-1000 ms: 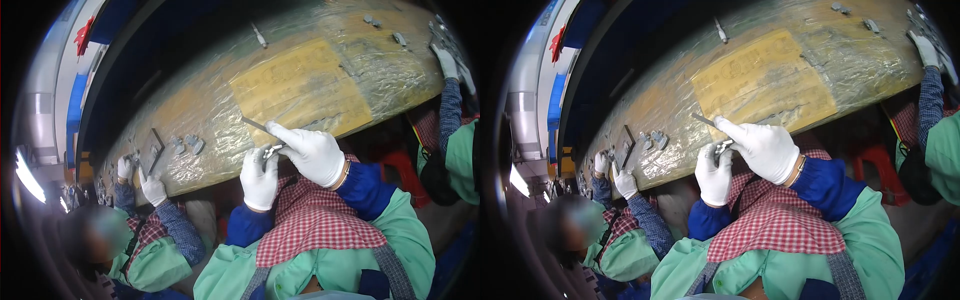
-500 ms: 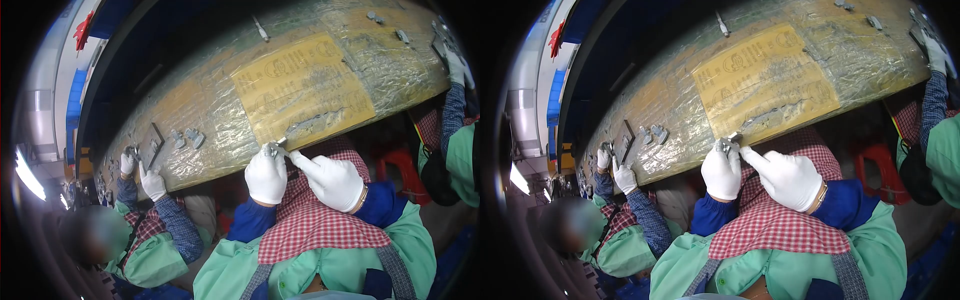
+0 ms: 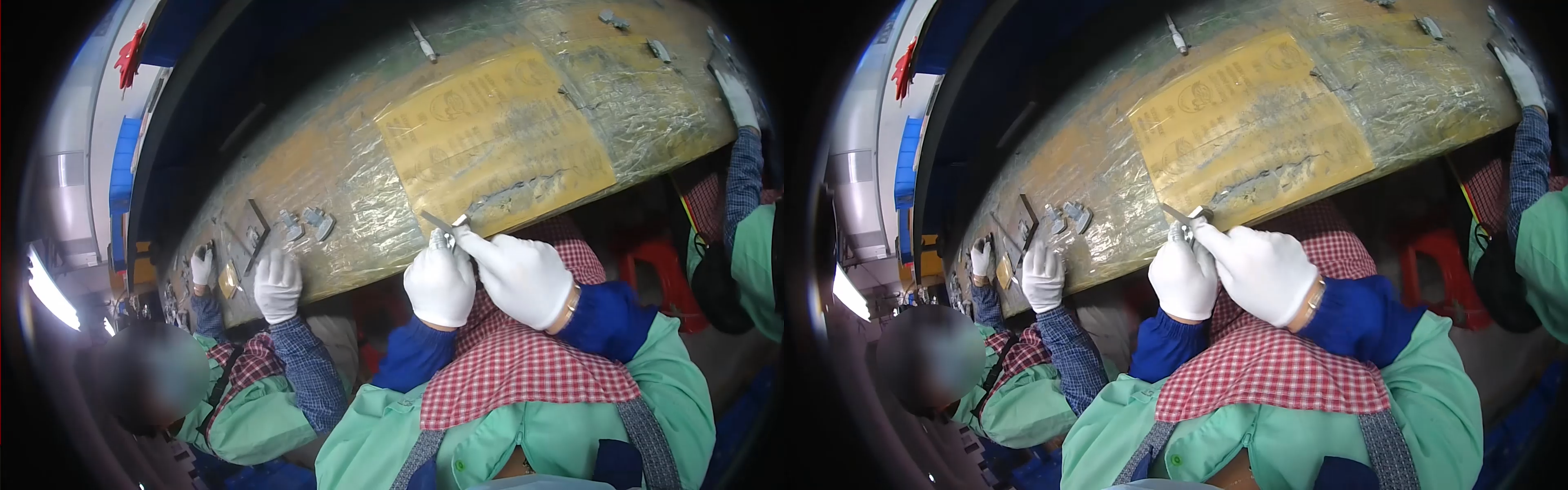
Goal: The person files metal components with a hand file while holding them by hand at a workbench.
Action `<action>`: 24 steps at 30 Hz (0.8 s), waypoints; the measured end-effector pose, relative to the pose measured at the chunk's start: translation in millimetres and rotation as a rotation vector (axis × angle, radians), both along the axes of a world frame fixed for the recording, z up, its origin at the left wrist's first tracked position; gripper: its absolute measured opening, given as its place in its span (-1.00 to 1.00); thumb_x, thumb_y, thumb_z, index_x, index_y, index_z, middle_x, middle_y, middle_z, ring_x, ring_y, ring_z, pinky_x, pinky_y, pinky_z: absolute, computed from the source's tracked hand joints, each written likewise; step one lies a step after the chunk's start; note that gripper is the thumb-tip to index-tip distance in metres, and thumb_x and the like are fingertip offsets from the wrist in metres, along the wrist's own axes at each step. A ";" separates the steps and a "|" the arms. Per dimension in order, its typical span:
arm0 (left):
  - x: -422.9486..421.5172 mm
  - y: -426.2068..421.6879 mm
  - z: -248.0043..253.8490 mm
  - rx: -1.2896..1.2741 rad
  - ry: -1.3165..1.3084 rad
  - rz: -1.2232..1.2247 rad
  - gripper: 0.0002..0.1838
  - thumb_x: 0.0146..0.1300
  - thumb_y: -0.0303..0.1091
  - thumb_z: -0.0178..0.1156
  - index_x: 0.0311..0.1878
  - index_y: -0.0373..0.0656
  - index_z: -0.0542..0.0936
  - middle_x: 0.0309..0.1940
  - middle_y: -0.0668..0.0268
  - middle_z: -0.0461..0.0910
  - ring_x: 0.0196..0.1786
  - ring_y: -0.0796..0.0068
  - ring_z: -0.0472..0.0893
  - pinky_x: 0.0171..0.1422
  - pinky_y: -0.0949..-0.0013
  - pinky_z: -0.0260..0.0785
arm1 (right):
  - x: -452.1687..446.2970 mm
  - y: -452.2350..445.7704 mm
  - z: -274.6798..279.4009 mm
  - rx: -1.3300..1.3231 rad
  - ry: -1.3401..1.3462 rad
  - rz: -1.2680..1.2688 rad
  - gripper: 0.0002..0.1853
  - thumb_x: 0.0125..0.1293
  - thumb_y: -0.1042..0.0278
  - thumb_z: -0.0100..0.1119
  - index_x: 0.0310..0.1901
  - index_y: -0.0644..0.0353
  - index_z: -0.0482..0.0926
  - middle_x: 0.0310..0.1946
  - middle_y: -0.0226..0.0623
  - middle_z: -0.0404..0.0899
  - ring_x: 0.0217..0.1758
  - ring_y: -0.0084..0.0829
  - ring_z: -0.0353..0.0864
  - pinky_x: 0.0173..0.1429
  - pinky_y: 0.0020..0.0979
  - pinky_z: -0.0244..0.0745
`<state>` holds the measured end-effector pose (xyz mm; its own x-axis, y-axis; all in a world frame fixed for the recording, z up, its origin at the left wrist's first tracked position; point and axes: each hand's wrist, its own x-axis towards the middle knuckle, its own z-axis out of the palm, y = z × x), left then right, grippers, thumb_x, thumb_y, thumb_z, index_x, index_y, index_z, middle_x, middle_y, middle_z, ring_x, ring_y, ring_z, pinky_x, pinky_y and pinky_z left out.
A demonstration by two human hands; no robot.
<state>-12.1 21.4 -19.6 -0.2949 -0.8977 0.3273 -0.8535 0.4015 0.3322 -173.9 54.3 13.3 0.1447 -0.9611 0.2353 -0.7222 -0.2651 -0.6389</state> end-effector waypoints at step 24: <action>-4.0 -0.5 4.5 0.022 -0.041 0.074 -0.70 0.41 -0.28 0.33 0.07 -0.27 0.65 -0.49 0.11 0.66 -0.43 0.05 0.70 -0.32 0.06 0.53 | -45.4 53.1 3.6 0.001 0.133 -0.024 -0.44 0.28 0.48 0.27 0.35 -0.03 0.66 -0.58 -0.35 0.43 -0.66 -0.32 0.52 -0.55 -0.31 0.53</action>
<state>-16.1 20.9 -15.1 -0.2407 -0.9244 0.2959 -0.8935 0.3301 0.3044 -219.4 107.4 16.9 0.1512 -0.9648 0.2151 -0.8065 -0.2462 -0.5375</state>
